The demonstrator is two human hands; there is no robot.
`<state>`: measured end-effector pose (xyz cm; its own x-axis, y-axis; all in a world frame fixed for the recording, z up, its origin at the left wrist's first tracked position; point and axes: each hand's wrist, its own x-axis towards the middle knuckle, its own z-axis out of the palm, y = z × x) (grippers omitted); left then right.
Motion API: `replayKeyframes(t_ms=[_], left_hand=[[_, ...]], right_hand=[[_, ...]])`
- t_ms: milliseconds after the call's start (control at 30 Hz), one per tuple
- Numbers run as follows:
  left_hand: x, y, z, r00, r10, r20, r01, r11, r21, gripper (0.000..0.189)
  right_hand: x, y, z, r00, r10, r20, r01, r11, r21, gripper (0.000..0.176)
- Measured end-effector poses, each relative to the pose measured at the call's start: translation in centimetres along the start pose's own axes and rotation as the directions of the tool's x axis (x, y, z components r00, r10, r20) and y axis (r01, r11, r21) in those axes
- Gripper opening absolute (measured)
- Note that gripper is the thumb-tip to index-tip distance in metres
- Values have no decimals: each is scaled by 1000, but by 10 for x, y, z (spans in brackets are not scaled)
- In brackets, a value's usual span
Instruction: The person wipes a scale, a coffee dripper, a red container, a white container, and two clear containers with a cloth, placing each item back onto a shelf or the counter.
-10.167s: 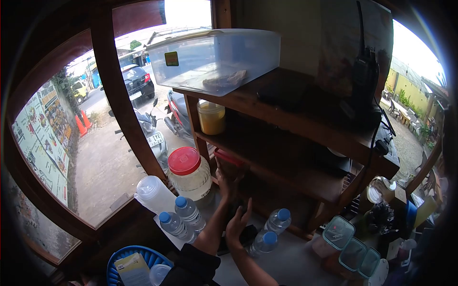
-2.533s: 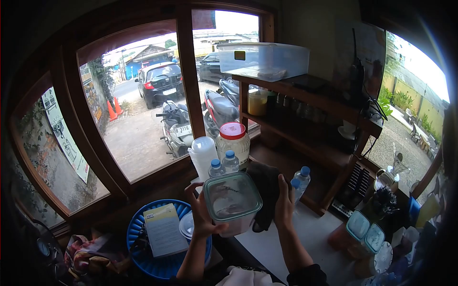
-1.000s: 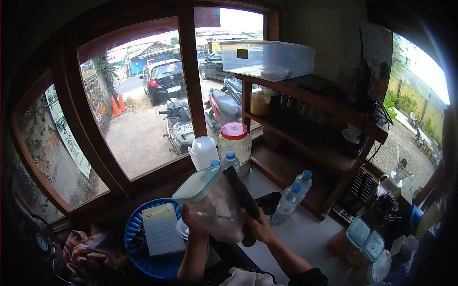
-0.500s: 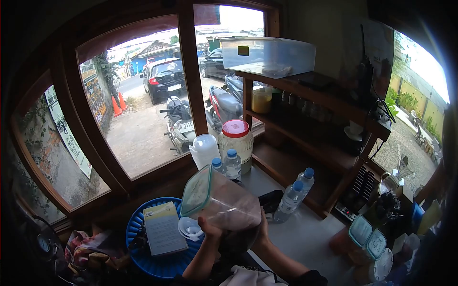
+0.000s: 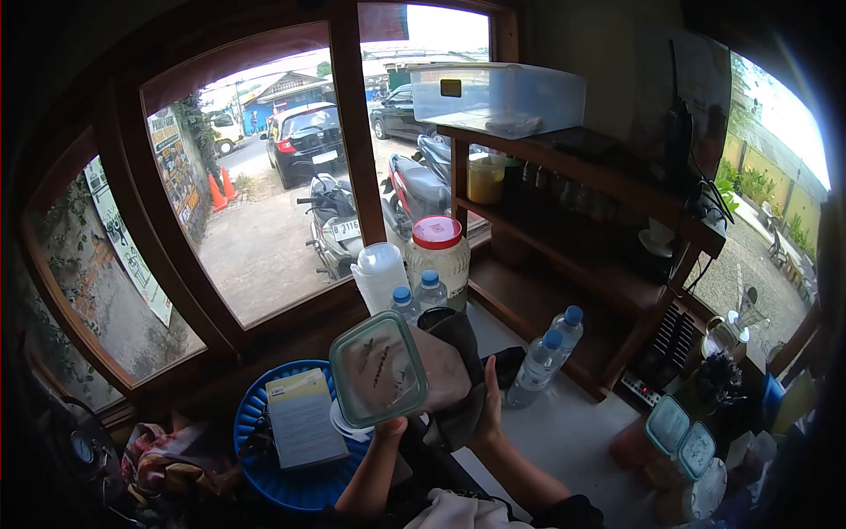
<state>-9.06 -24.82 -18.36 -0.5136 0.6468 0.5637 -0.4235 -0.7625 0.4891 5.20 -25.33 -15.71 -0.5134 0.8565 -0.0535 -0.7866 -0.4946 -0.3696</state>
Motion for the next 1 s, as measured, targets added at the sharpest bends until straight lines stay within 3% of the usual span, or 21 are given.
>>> replayKeyframes(t_ms=[233,267,367,467,567,667,767,967,1000], left_hand=[[12,16,-2,996,89,-31,-89,996,22,77],[14,18,-2,995,93,-31,-92,995,26,76],[17,25,-6,992,121,-40,-119,992,47,74],[12,27,-10,985,161,-58,-156,985,73,73],[5,29,-12,972,219,-86,-211,973,94,71],[4,33,-15,948,297,-116,-283,951,124,70],[9,37,-19,913,387,-130,-366,917,156,69],[23,44,-20,868,477,-141,-447,872,198,67],[26,46,-18,865,482,-141,-452,869,201,67]], right_hand=[[-10,23,11,966,-64,-251,-47,909,-413,69],[-10,26,7,973,-55,-224,-51,895,-443,69],[-1,25,6,980,94,-173,-148,933,-329,73],[14,15,24,975,221,39,-205,948,-243,75],[29,21,26,964,252,86,-243,964,-105,77],[20,38,28,960,277,37,-274,959,-72,67],[17,42,17,908,419,-10,-413,890,-193,56],[19,12,18,885,465,-2,-458,872,-172,46],[17,4,18,897,423,-126,-441,872,-214,45]])
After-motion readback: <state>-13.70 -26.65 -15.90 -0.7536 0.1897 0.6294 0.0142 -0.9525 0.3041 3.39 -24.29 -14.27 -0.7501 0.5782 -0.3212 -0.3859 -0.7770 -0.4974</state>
